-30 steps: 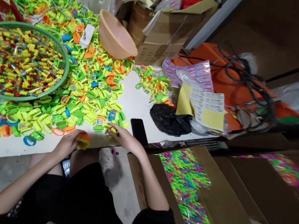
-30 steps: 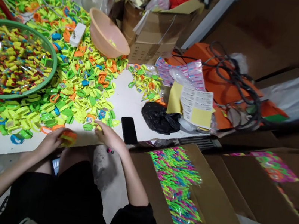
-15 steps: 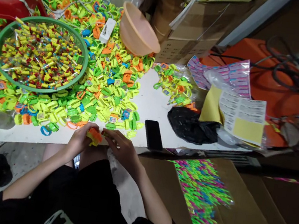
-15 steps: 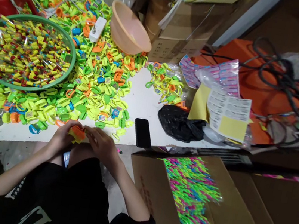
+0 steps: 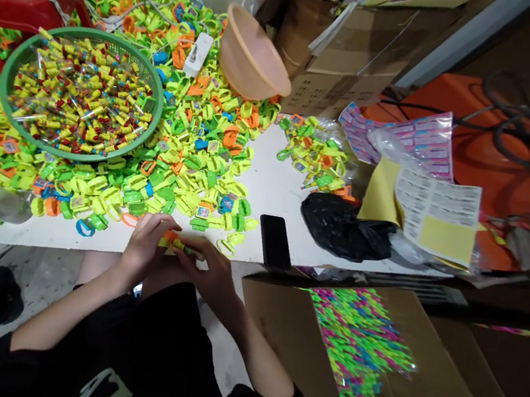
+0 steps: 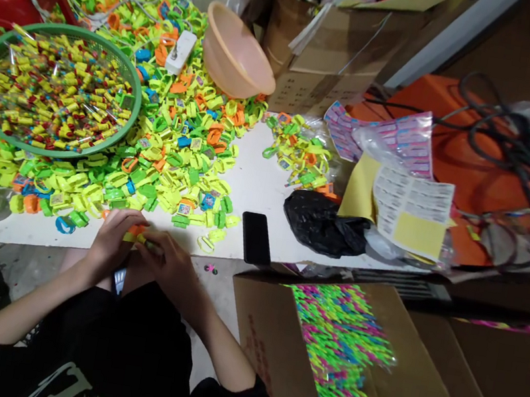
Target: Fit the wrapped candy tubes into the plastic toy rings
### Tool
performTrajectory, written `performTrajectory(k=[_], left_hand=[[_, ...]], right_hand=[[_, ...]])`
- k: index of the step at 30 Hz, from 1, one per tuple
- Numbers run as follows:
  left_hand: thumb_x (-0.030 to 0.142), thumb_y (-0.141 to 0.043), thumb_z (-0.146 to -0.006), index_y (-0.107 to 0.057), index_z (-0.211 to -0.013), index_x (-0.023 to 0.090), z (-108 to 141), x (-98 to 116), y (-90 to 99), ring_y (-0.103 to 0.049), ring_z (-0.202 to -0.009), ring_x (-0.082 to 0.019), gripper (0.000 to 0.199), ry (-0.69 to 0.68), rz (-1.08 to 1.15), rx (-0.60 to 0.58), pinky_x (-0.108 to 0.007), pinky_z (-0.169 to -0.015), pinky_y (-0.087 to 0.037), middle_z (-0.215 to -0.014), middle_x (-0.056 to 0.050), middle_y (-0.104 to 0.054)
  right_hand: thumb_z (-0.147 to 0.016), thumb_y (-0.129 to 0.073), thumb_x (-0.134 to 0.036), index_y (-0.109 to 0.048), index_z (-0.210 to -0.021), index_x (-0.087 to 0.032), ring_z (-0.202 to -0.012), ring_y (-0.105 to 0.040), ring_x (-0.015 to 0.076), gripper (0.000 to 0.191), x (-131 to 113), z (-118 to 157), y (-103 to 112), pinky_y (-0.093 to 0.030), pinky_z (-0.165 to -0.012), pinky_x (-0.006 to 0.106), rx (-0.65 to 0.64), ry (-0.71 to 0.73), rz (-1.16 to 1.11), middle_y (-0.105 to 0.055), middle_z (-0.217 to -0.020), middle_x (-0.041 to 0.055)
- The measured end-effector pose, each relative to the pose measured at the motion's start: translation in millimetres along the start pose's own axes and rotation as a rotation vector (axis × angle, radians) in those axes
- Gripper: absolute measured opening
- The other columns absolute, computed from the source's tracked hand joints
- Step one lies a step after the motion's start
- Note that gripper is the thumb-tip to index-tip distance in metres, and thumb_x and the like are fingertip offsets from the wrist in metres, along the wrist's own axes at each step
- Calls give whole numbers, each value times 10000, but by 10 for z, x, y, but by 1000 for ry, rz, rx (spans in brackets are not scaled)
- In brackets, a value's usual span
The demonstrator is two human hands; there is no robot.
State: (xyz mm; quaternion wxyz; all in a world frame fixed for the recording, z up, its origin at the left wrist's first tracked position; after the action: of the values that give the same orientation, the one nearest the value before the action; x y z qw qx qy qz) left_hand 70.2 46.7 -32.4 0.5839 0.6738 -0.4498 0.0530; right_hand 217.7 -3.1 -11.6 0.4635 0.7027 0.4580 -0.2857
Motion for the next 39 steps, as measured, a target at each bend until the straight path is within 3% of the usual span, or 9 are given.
performTrajectory(k=[6,9,13,18,22,29,39], left_hand=[[233,-397,-907,-551,-1018,166,42,69,-7,-512,-1031,-219,201,-70,-87,61,-352,-906,-418,-1059,-79,-615],[229,-375,-920,-538,-977,172,55,94,-13,-572,-911,-180,181,-65,-97,-20,-277,-764,-471,-965,-69,-614],[226,-384,-921,-541,-902,186,52,118,11,-579,-820,-157,163,-46,-167,-47,-234,-652,-467,-892,-48,-607],[187,-385,-923,-557,-910,160,12,172,63,-532,-900,-195,175,-224,-245,73,-283,-786,-468,-903,-69,-620],[162,-371,-930,-556,-897,136,-1,200,74,-498,-869,-204,190,-298,-257,109,-303,-787,-453,-891,-89,-611],[179,-364,-936,-551,-861,129,9,230,58,-492,-833,-215,207,-341,-279,82,-318,-714,-405,-852,-92,-600],[196,-373,-936,-550,-815,136,37,194,92,-465,-753,-203,222,-390,-345,-20,-308,-647,-356,-778,-71,-574]], right_hand=[[-878,-583,-260,-579,-1016,-223,-772,-662,148,143,53,97,-93,-542,-675,249,54,182,62,-679,-862,27],[-875,-589,-222,-559,-1053,-233,-796,-659,149,181,56,111,-96,-539,-693,254,42,212,64,-673,-883,26],[-885,-573,-226,-548,-1076,-241,-827,-655,153,193,10,106,-72,-540,-715,267,10,203,83,-666,-910,29],[-880,-581,-230,-559,-1037,-226,-786,-654,159,158,-33,104,-70,-543,-686,275,33,197,143,-668,-881,36],[-884,-574,-235,-562,-1045,-229,-801,-656,165,161,-28,135,-95,-548,-692,282,53,189,166,-666,-892,41],[-900,-547,-258,-580,-1009,-217,-757,-643,163,121,-47,133,-103,-532,-646,271,27,144,192,-654,-866,46],[-885,-569,-271,-593,-964,-210,-925,-615,174,102,-15,59,-48,-527,-794,304,-35,106,122,-628,-969,67]])
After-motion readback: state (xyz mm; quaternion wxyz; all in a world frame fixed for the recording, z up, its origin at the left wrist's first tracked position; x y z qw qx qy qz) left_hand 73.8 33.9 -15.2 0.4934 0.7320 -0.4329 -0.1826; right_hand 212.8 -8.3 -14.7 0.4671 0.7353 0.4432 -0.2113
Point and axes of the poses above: each hand's wrist, its own z-axis away from the middle knuckle, its own y-axis out of the back of the hand, x = y × z, the point moved 2 cm from there along -z, towards the middle knuckle
